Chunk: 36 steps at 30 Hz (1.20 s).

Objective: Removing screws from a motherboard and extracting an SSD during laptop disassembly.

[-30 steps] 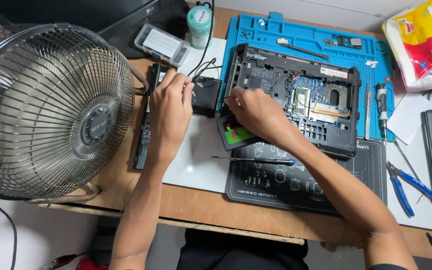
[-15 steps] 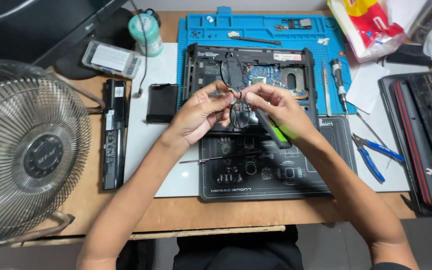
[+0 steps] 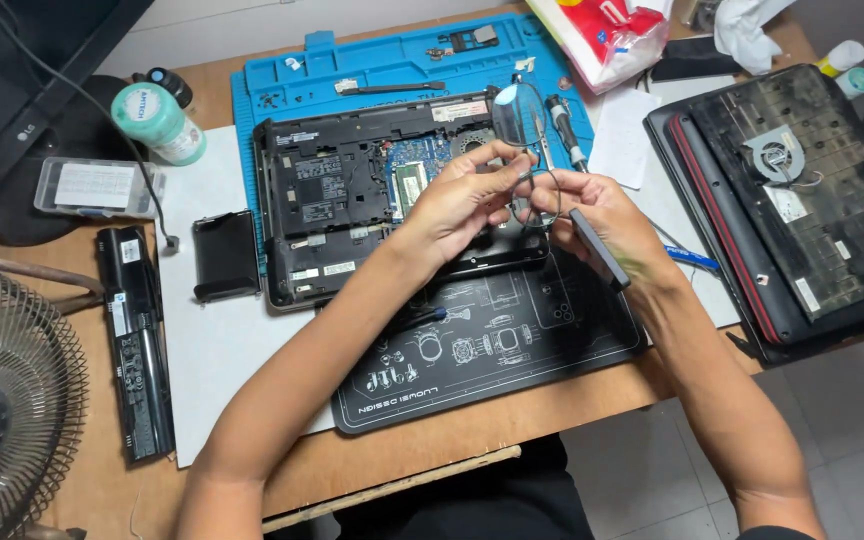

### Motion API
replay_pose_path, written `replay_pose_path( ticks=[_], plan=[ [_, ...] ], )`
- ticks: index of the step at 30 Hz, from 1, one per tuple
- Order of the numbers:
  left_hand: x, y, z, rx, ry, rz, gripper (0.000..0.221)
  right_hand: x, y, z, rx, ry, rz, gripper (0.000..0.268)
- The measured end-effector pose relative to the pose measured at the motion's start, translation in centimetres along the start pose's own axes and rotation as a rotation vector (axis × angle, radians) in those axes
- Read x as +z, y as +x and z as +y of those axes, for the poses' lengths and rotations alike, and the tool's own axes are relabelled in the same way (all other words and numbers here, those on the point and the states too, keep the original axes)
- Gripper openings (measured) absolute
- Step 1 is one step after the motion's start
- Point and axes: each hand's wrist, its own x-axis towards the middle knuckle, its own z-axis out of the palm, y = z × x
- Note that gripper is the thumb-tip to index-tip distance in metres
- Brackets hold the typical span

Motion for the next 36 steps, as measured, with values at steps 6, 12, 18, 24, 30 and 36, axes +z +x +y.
replay_pose_path(
  ticks=[6, 12, 18, 24, 30, 36],
  plan=[
    [1.3, 3.7, -2.0, -0.053, 0.031, 0.008, 0.028, -4.2, 1.4, 0.2, -0.042, 0.034, 0.092, 0.015],
    [2.5, 6.3, -0.9, -0.175, 0.026, 0.149, 0.032, -8.1, 7.1, -7.1, -0.02, -0.312, 0.266, 0.028],
    [3.0, 10.6, -0.8, -0.141, -0.057, 0.215, 0.039, -12.0, 15.9, -8.5, -0.005, -0.422, 0.482, 0.012],
    [2.6, 17.3, -0.6, -0.073, 0.061, 0.331, 0.042, -15.8, 19.3, -4.8, 0.108, -0.416, 0.547, 0.017],
    [2.6, 24.2, -1.9, -0.052, 0.184, 0.466, 0.035, -19.6, 23.5, -3.9, -0.026, -0.444, 0.59, 0.022],
    [4.0, 25.9, -2.2, -0.049, 0.231, 0.393, 0.028, -20.8, 24.2, -5.8, -0.095, -0.688, 0.535, 0.018]
  ],
)
